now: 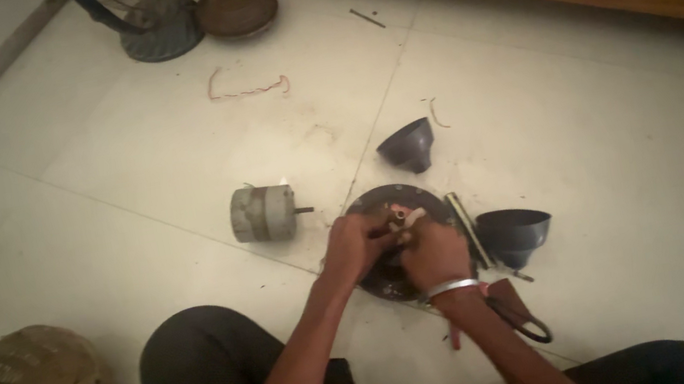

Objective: The person sits on the floor and disassembles a small appliance motor assembly. They pull the housing off the motor, use pliers to grip parts, work components loose by hand, and tap and press parts with a metal rod while separating the funnel-shaped covers, base plate, and motor from each other.

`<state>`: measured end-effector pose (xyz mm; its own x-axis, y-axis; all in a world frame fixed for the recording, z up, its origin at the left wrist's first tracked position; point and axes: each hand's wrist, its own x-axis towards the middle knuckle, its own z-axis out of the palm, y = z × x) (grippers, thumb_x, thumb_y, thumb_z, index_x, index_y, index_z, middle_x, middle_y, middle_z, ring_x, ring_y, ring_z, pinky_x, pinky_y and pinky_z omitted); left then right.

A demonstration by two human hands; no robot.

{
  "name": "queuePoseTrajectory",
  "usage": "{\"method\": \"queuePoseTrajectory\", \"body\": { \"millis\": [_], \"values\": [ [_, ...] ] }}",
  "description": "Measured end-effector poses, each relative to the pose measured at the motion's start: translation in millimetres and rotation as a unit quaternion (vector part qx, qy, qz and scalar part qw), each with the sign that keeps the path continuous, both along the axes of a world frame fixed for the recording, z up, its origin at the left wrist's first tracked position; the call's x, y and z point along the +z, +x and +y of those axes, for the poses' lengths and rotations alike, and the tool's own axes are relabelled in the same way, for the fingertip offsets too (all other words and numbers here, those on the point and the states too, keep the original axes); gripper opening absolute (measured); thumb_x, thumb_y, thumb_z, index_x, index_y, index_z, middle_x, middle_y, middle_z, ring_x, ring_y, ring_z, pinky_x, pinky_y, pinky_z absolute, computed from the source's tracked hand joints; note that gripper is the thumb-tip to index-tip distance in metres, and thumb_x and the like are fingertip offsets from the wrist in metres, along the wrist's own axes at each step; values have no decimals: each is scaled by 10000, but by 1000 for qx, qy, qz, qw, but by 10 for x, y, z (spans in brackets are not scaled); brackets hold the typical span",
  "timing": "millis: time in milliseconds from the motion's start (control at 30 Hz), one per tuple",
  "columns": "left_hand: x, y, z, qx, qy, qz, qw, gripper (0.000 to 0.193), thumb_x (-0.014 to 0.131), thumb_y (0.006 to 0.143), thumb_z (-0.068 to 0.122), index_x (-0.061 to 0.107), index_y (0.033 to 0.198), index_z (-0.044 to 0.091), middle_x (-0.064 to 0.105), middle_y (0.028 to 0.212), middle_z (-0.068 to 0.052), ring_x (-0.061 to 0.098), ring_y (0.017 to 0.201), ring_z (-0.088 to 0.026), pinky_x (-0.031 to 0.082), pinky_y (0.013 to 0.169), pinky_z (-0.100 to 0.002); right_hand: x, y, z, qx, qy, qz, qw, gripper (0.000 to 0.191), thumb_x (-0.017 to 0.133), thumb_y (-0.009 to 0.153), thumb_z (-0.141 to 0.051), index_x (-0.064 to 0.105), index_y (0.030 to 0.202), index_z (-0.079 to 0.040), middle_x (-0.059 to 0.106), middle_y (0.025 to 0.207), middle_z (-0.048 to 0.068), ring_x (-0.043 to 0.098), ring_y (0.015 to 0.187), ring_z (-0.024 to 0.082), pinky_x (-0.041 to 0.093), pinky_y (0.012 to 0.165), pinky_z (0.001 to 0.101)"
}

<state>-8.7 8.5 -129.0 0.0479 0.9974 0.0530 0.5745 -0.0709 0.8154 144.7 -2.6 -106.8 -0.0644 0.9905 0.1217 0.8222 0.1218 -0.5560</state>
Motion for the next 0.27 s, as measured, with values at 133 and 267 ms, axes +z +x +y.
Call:
{"method": "queuePoseTrajectory", "body": {
  "millis": [133, 267],
  "values": [
    [18, 10, 45, -9, -14, 34, 999, 317, 831, 797, 370, 806, 1050, 182, 754, 899, -153, 728, 840, -339, 551, 732, -414, 42, 84, 159, -46, -98, 168, 980, 161, 710, 838, -179, 774, 842, -32, 762, 785, 199, 743, 745, 385, 586, 713, 497],
    [60, -26, 35, -38, -11, 24, 999, 330, 819, 783, 322, 797, 1089, 200, 765, 900, -142, 744, 842, -326, 564, 751, -407, 58, 251, 331, 176, -130, -143, 965, 157, 639, 909, -209, 767, 890, -120, 778, 830, 90, 783, 725, 233, 627, 698, 397]
  ]
}}
